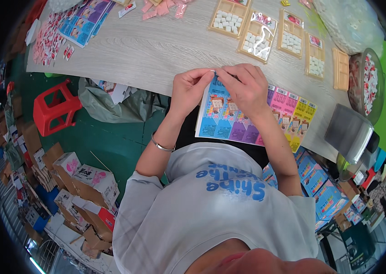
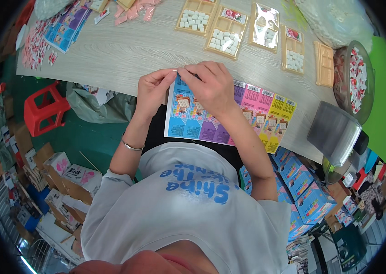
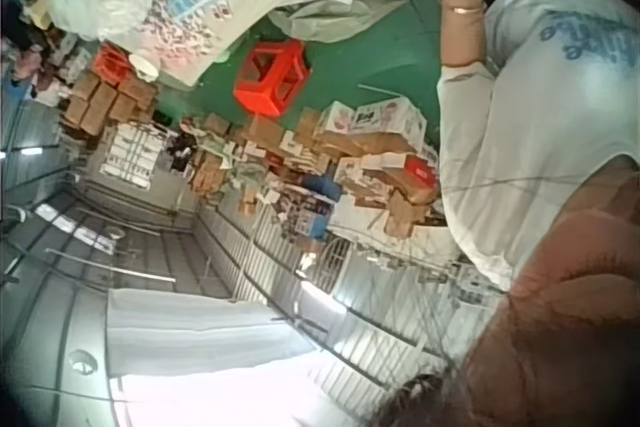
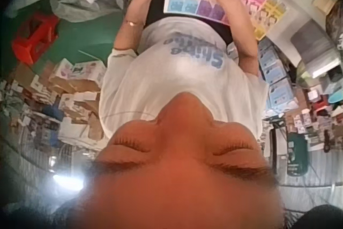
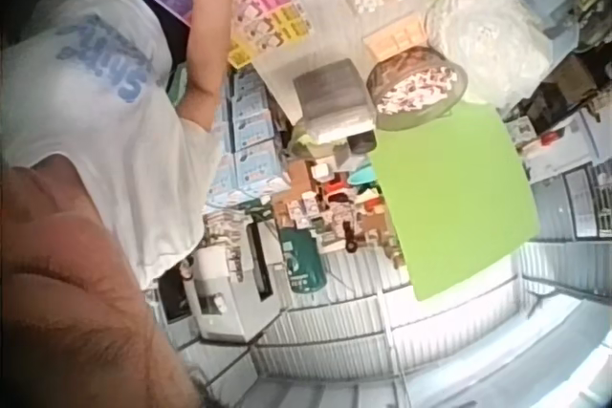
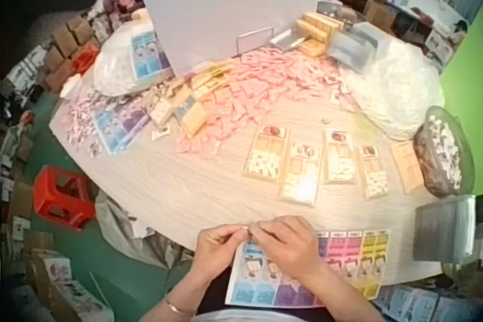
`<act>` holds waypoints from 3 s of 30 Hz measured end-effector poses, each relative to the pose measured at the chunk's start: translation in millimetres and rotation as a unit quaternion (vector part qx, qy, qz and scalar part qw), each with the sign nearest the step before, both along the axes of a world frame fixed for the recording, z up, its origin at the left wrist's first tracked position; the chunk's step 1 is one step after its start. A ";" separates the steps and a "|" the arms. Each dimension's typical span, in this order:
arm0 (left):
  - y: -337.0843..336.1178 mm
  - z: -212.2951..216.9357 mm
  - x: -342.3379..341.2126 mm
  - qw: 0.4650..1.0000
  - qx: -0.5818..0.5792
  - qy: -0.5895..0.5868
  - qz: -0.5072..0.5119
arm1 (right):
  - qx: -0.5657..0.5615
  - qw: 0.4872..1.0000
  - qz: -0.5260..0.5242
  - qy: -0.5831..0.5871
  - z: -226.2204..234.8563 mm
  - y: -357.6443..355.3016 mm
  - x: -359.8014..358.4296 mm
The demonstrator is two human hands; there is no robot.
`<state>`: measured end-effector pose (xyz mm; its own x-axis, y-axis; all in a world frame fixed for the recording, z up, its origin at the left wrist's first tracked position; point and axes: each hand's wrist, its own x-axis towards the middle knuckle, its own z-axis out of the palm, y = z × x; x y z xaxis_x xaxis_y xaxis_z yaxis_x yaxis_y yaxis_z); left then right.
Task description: Packaging small white toy components into plastic divided trays and then sliding the trays into colorful cardboard sleeves.
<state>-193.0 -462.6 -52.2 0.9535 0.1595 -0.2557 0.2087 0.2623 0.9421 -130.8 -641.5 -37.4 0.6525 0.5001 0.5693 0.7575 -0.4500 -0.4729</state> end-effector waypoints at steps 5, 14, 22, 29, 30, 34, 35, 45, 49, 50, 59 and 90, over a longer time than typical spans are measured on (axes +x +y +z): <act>-3.4 5.0 6.8 0.999 -0.022 0.042 -0.013 | -0.021 0.994 0.016 -0.102 0.3 -2.4 6.4; -9.4 16.5 20.9 0.857 0.515 -0.029 -0.005 | -0.028 0.835 0.438 0.332 148.9 -85.6 -67.1; 3.5 24.9 102.6 0.723 0.656 -0.213 -0.039 | 0.248 0.840 0.216 0.432 140.4 -114.2 -15.5; -1.5 -15.0 177.2 0.643 0.698 -0.267 -0.165 | 0.188 0.871 0.225 0.395 117.1 -84.9 19.7; -0.1 -14.7 164.9 0.657 0.697 -0.228 -0.175 | 0.191 0.869 0.221 0.399 112.7 -84.6 21.7; 15.1 13.7 125.1 0.645 0.715 -0.197 -0.183 | 0.339 0.806 0.161 0.458 83.8 -69.5 51.6; 22.5 27.7 122.3 0.725 0.628 -0.238 -0.154 | 0.334 0.825 0.167 0.425 72.2 -63.9 65.9; 45.7 44.1 116.7 0.991 0.133 -0.012 -0.017 | 0.308 0.803 -0.110 0.498 22.3 7.3 103.8; 51.6 43.0 133.3 0.953 0.299 -0.005 -0.042 | 0.273 0.829 -0.169 0.458 11.8 17.2 100.4; 54.5 40.6 136.4 0.953 0.298 -0.005 -0.046 | 0.236 0.849 -0.182 0.437 8.1 20.3 101.7; 49.7 21.2 145.4 0.912 0.408 0.046 -0.013 | 0.113 0.891 -0.229 0.375 5.5 27.6 107.2; 6.9 60.1 96.7 0.987 -0.133 -0.006 0.088 | 0.440 0.775 -0.094 0.443 42.8 6.8 58.7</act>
